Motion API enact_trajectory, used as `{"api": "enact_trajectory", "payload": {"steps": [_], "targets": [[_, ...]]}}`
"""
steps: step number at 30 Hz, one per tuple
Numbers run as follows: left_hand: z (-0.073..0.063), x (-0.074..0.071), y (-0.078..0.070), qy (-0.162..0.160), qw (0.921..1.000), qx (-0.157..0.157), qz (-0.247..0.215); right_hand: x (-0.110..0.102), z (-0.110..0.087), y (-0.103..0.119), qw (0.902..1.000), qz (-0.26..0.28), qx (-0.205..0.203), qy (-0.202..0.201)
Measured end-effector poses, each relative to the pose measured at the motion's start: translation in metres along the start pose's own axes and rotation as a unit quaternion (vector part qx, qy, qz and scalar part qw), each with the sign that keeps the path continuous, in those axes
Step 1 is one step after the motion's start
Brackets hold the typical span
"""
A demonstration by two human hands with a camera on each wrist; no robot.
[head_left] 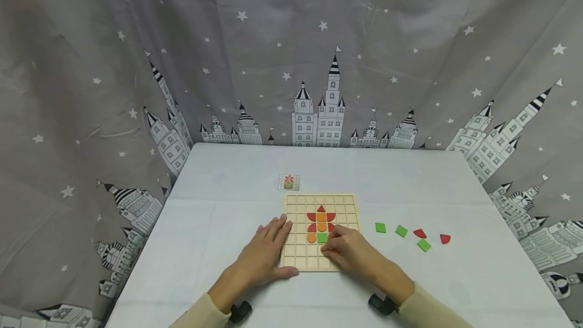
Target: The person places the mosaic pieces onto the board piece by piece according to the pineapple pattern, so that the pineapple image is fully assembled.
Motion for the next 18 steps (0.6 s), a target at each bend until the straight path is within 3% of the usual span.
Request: {"api": "enact_trajectory", "payload": {"steps": [18], "targets": [[0.0008,0.0033,0.0018,0.005,1.0000,-0.002,0.004,0.0087,0.0015,-0.0005,0.9994,0.011,0.029,0.011]]}}
Point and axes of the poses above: each hand's wrist, its own z-axis towards the middle knuckle, its own x-axis out of the palm, y = z × x, the point moved 3 cm from there along z, towards the middle knuckle, and after that the axes turned 15 degrees about -y, right-handed, at the moved point
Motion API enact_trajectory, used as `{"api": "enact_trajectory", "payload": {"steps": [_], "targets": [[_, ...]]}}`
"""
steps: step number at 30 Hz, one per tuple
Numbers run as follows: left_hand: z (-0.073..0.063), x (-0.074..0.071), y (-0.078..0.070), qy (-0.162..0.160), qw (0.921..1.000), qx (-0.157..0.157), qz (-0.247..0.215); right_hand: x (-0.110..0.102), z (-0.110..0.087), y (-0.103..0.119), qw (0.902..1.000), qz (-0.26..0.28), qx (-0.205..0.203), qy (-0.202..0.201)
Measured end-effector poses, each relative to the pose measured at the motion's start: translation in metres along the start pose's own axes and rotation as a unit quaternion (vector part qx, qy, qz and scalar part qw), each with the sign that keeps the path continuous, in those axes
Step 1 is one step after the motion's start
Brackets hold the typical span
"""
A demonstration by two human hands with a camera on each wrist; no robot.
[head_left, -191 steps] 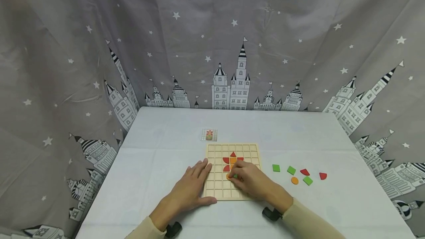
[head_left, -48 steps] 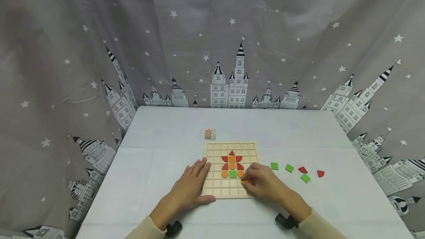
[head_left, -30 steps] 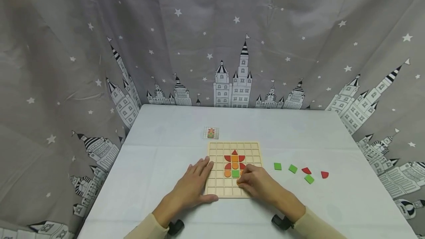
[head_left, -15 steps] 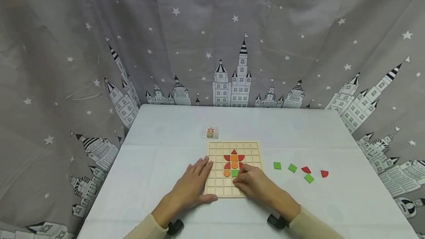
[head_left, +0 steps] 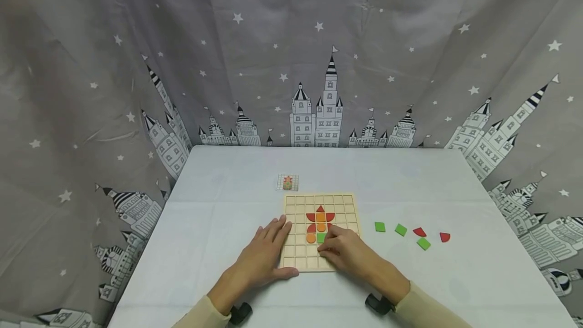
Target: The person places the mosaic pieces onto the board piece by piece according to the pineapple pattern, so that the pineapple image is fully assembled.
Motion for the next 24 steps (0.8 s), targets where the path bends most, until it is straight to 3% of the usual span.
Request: {"api": "enact_trajectory", "payload": {"steps": [9,17,24], "targets": [[-0.001,0.000,-0.001,-0.007,1.0000,0.006,0.004,-0.009,-0.004,-0.001,0.9993,-0.021,-0.020,-0.022],[-0.001,-0.001,-0.001,-0.006,1.0000,0.000,-0.004,-0.031,-0.011,-0.014,0.9977,-0.042,0.016,-0.050],[-0.001,-0.002,-0.002,-0.009,0.9999,0.001,-0.005,-0.060,-0.018,-0.030,0.9911,-0.096,0.064,-0.067]]}}
Point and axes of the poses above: each hand's wrist, its own z-axis towards the middle knuckle, its own x-axis out of the palm, y = z × x, the point moved 3 cm from there along z, towards the middle knuckle, and after that the axes turned 15 degrees about -y, right-handed, at the moved point
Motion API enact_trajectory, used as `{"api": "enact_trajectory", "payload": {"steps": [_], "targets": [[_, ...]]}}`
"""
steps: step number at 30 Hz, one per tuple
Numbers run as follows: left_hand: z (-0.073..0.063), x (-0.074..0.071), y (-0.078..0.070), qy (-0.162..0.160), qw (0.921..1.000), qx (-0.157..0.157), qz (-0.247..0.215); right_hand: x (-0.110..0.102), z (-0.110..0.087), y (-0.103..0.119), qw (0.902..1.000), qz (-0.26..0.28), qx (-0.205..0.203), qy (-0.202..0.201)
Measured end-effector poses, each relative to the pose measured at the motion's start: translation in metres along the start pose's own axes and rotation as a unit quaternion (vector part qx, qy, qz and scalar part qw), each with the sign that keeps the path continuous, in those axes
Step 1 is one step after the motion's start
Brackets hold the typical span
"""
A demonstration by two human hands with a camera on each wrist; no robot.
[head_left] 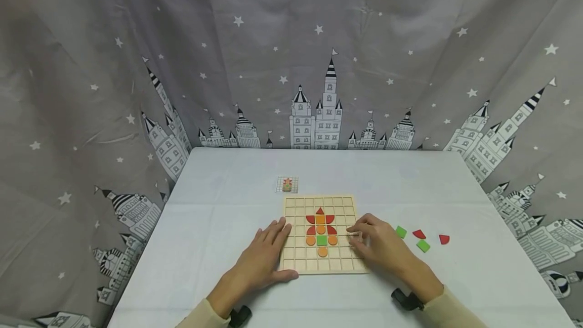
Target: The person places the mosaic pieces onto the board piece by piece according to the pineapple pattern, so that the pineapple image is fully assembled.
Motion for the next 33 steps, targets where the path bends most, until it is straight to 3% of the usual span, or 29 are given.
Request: {"api": "enact_trajectory", "payload": {"steps": [4,14,23,33], "targets": [[-0.001,0.001,0.001,-0.002,1.0000,0.002,0.003,-0.010,-0.003,-0.015,0.9991,-0.032,0.028,0.008],[-0.002,0.001,0.000,-0.003,1.0000,-0.001,-0.002,-0.023,-0.010,-0.054,0.9865,-0.101,0.103,0.078],[-0.002,-0.002,-0.001,-0.004,0.9999,0.002,-0.011,-0.028,-0.011,-0.066,0.9808,-0.092,0.134,0.108],[-0.001,-0.001,0.000,-0.001,1.0000,0.000,-0.009,-0.027,-0.008,-0.066,0.9873,-0.046,0.126,0.085]]}}
Point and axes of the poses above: each hand's wrist, its own z-axis towards the middle knuckle, its own x-axis out of the palm, y = z × x, the point moved 3 cm from there along z, towards the middle knuckle, and after that the axes turned 15 degrees about -y, right-handed, at the moved point
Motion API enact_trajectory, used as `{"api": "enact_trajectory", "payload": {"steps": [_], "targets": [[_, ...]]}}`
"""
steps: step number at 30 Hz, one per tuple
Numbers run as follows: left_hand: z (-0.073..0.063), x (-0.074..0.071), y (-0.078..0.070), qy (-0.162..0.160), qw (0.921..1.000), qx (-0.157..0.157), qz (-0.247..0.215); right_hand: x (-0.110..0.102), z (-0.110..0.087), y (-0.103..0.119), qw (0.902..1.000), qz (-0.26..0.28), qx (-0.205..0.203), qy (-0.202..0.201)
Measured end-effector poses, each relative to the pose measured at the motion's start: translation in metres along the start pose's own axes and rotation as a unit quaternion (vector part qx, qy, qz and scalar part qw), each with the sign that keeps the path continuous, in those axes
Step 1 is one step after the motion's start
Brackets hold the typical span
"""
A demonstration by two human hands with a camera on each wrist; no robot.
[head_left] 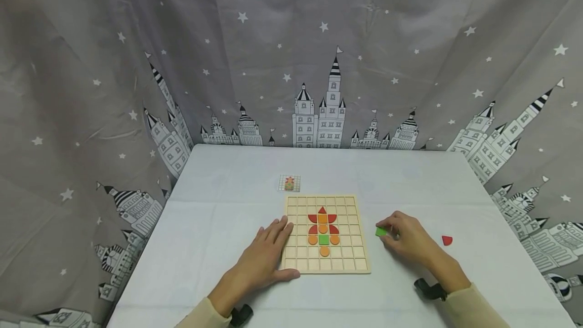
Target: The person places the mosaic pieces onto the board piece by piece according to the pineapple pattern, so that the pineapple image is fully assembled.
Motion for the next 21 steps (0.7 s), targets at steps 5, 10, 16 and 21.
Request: {"api": "enact_trajectory", "payload": {"steps": [5,10,16,21], "targets": [[0.000,-0.003,-0.002,0.000,1.0000,0.001,-0.004,0.000,-0.001,0.001,0.9999,0.001,-0.011,-0.012],[-0.001,-0.004,-0.001,-0.001,1.0000,0.002,-0.004,0.001,-0.001,0.001,0.9999,-0.002,-0.008,-0.011],[0.000,-0.001,0.000,-0.004,1.0000,0.005,0.002,0.000,-0.001,0.006,0.9999,-0.005,-0.010,-0.009],[0.000,0.000,0.000,-0.004,1.0000,0.003,0.005,-0.001,-0.001,0.013,0.9997,0.001,-0.022,-0.014]]}}
Point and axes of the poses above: each hand's wrist, its own z-axis towards the middle knuckle, its own x-axis out of the palm, y = z × x, the point moved 3 cm from there along z, towards the middle knuckle, and after that the axes turned 15 degrees about -y, right-handed, at the moved point
